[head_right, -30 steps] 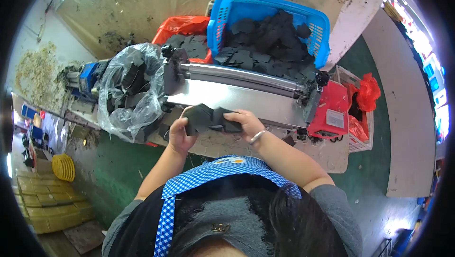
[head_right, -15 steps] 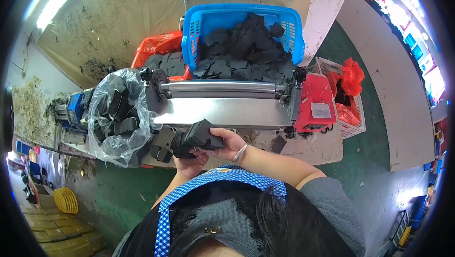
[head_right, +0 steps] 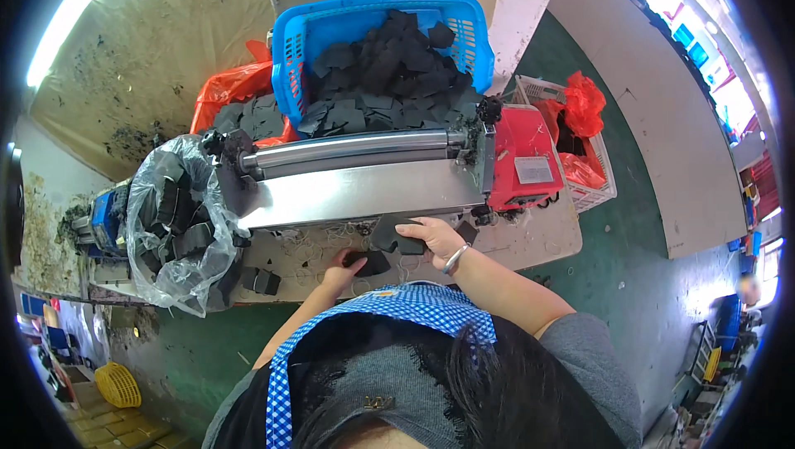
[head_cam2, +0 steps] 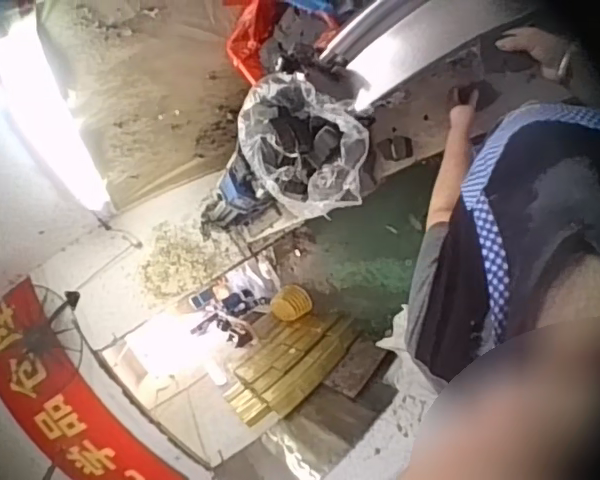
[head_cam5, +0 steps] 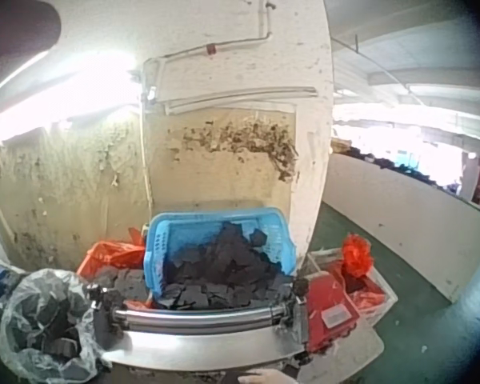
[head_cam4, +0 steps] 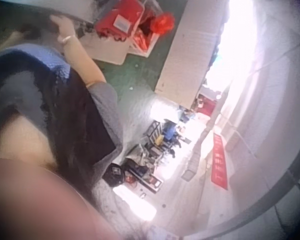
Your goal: Apply adhesive to rubber shoe components using a roller machine and stack the prepared parts.
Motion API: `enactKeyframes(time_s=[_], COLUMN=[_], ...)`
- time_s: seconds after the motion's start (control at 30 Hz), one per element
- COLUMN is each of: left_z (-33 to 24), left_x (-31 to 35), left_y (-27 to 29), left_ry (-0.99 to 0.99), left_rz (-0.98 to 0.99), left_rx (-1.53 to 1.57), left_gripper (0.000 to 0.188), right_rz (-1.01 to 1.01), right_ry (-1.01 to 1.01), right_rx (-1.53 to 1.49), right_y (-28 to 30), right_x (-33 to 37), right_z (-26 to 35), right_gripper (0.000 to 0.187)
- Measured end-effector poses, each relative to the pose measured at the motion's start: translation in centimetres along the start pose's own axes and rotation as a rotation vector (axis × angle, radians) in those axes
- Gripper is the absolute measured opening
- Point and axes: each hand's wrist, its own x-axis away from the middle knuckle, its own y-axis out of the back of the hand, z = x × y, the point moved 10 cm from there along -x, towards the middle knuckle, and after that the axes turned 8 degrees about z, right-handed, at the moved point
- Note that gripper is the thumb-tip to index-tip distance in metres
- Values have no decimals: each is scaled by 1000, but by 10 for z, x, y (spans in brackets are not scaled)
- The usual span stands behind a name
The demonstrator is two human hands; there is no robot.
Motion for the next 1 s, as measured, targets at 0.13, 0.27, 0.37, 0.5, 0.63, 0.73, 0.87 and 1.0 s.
enactKeyframes(time_s=[0.13, 0.27, 0.37, 0.5, 0.63, 0.73, 0.87, 1.0], left_z=[-65, -124, -160, -251, -264, -253, -246, -237], left_x=[26, 47, 56, 69, 71, 73, 68, 60], left_y=[22, 39, 30, 33, 58, 82, 87, 87], left_ry=[-142, -87, -38, -369, -303, -367, -358, -300], left_rz=[-325, -279, 64, 246, 158, -9, -104, -123], left_rx=[-631, -830, -236, 1290, 1349, 1151, 1151, 1170], left_gripper=[53, 50, 43, 36, 32, 28, 21, 21], right_rz=[-14, -116, -395, -201, 151, 194, 168, 113], right_ry=[22, 283, 743, 1165, 1165, 1116, 750, 588], right_rx=[-14, 72, 754, 1183, 1185, 1185, 877, 967], right_y=[6, 4, -17, -127, -170, -171, -130, -111], right_x=[11, 20, 44, 53, 43, 43, -13, -33], right_z=[8, 47, 112, 117, 90, 103, 104, 104], right_gripper=[31, 34, 41, 57, 70, 52, 20, 23])
